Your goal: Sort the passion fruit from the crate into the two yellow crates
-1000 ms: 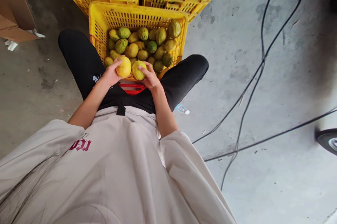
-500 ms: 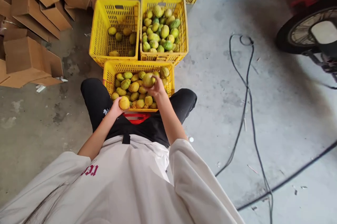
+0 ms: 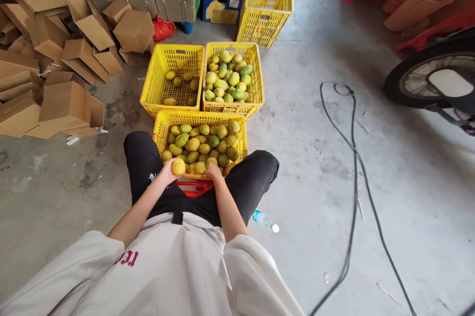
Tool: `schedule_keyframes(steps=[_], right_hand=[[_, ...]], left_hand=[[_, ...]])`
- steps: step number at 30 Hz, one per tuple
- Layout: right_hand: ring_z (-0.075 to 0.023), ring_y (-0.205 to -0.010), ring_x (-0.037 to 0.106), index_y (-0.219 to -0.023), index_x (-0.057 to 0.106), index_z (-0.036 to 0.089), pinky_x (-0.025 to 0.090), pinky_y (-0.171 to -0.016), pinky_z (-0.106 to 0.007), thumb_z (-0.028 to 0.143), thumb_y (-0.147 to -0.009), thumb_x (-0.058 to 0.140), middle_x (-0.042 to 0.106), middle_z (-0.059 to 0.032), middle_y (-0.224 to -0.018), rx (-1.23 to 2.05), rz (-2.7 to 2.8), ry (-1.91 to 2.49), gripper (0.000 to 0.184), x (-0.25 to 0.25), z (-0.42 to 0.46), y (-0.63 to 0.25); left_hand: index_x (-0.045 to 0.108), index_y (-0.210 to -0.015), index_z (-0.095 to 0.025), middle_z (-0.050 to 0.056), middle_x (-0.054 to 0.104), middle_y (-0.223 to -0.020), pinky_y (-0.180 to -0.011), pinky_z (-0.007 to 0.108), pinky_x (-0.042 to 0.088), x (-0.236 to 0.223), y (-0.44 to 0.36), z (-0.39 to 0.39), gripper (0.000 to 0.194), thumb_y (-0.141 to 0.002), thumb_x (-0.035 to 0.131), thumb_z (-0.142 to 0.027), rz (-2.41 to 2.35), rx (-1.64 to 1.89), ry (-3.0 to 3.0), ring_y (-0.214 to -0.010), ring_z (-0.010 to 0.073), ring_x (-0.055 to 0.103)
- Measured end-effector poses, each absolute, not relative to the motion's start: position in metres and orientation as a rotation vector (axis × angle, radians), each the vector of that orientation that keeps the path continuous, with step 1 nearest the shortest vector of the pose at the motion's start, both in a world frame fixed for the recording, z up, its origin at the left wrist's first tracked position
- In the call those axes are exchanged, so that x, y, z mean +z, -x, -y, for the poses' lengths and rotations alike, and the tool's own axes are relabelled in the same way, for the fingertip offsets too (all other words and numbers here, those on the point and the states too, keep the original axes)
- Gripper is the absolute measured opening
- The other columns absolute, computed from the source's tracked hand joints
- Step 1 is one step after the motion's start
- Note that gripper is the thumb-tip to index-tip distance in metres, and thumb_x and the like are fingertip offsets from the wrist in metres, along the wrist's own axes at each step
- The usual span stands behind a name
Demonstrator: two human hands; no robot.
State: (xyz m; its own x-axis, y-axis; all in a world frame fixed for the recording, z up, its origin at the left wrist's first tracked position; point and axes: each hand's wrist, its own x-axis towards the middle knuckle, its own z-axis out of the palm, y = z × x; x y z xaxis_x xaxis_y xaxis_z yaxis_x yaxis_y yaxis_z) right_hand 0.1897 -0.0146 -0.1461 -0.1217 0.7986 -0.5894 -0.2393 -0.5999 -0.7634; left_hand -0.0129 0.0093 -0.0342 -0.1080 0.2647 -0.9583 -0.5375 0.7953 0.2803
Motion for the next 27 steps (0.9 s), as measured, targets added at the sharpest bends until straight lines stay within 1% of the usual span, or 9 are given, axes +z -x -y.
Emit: schedule_keyframes(steps=[4,7,10,13,16,19,21,24,27], right_hand=[[-0.0317,-0.140,0.088,-0.134,0.089,0.019,0.072,-0.126,-0.050,0.023,-0.127,0.084,0.091,-0.0129,-0.145,1.773,1.060,1.890,0.010,-0.146,0.005,-0.179],[-0.0304,-0.132,0.091,-0.146,0.087,0.018,0.076,-0.120,-0.051,0.025,-0.129,0.084,0.090,-0.0125,-0.146,1.763,1.356,2.064,0.019,-0.146,0.004,-0.181],[-0.0322,-0.135,0.088,-0.150,0.087,0.020,0.078,-0.118,-0.055,0.039,-0.126,0.093,0.086,-0.0133,-0.156,1.744,1.605,2.171,0.031,-0.149,0.011,-0.186],[-0.0326,-0.138,0.087,-0.153,0.086,0.022,0.078,-0.119,-0.055,0.041,-0.127,0.091,0.084,-0.0141,-0.161,1.708,1.733,2.203,0.032,-0.153,0.013,-0.187],[-0.0324,-0.137,0.087,-0.155,0.085,0.022,0.078,-0.119,-0.055,0.042,-0.128,0.090,0.085,-0.0143,-0.160,1.658,1.786,2.188,0.034,-0.156,0.009,-0.185],[-0.0321,-0.135,0.088,-0.153,0.086,0.020,0.079,-0.117,-0.054,0.041,-0.128,0.091,0.086,-0.0137,-0.156,1.629,1.833,2.173,0.033,-0.159,0.008,-0.184],[-0.0317,-0.135,0.088,-0.152,0.086,0.021,0.079,-0.117,-0.054,0.040,-0.128,0.091,0.086,-0.0137,-0.156,1.624,1.863,2.169,0.031,-0.162,0.009,-0.185],[-0.0313,-0.136,0.088,-0.150,0.087,0.021,0.078,-0.118,-0.053,0.038,-0.128,0.090,0.086,-0.0137,-0.157,1.624,1.895,2.173,0.028,-0.165,0.011,-0.186],[-0.0315,-0.137,0.088,-0.151,0.087,0.021,0.078,-0.119,-0.054,0.038,-0.129,0.090,0.086,-0.0136,-0.157,1.621,1.910,2.177,0.028,-0.167,0.011,-0.186]], left_hand=[[0.071,-0.124,-0.027,0.003,0.076,-0.103,-0.094,0.038,0.080,-0.021,0.008,-0.040,0.012,-0.121,0.060,-0.028,-1.450,0.825,0.209,-0.096,0.0230,0.082],[0.076,-0.141,-0.026,0.010,0.087,-0.129,-0.119,0.043,0.078,0.000,0.010,-0.085,0.027,-0.122,0.060,-0.037,-1.232,1.043,0.059,-0.128,0.0273,0.088],[0.071,-0.171,-0.024,0.019,0.084,-0.166,-0.141,0.043,0.067,0.021,0.027,-0.130,0.055,-0.122,0.058,-0.045,-1.020,1.161,-0.315,-0.169,0.0308,0.078],[0.067,-0.184,-0.029,0.014,0.072,-0.192,-0.156,0.047,0.051,0.030,0.051,-0.158,0.071,-0.118,0.062,-0.055,-1.038,1.146,-0.718,-0.192,0.0319,0.057],[0.066,-0.187,-0.029,0.014,0.071,-0.195,-0.159,0.053,0.045,0.022,0.072,-0.164,0.075,-0.117,0.061,-0.056,-1.153,1.006,-0.977,-0.192,0.0329,0.058],[0.070,-0.182,-0.019,0.022,0.078,-0.186,-0.150,0.052,0.057,0.000,0.083,-0.156,0.073,-0.118,0.060,-0.052,-1.404,0.649,-1.225,-0.175,0.0346,0.077],[0.075,-0.175,-0.018,0.023,0.082,-0.180,-0.143,0.049,0.064,-0.016,0.085,-0.145,0.064,-0.119,0.061,-0.046,-1.580,0.318,-1.431,-0.165,0.0344,0.084],[0.080,-0.169,-0.017,0.022,0.081,-0.182,-0.147,0.046,0.060,-0.035,0.084,-0.125,0.054,-0.120,0.062,-0.029,-1.673,0.004,-1.619,-0.170,0.0338,0.080],[0.085,-0.162,-0.018,0.022,0.081,-0.181,-0.152,0.050,0.056,-0.046,0.079,-0.106,0.049,-0.117,0.066,-0.020,-1.635,-0.244,-1.750,-0.176,0.0381,0.075]])
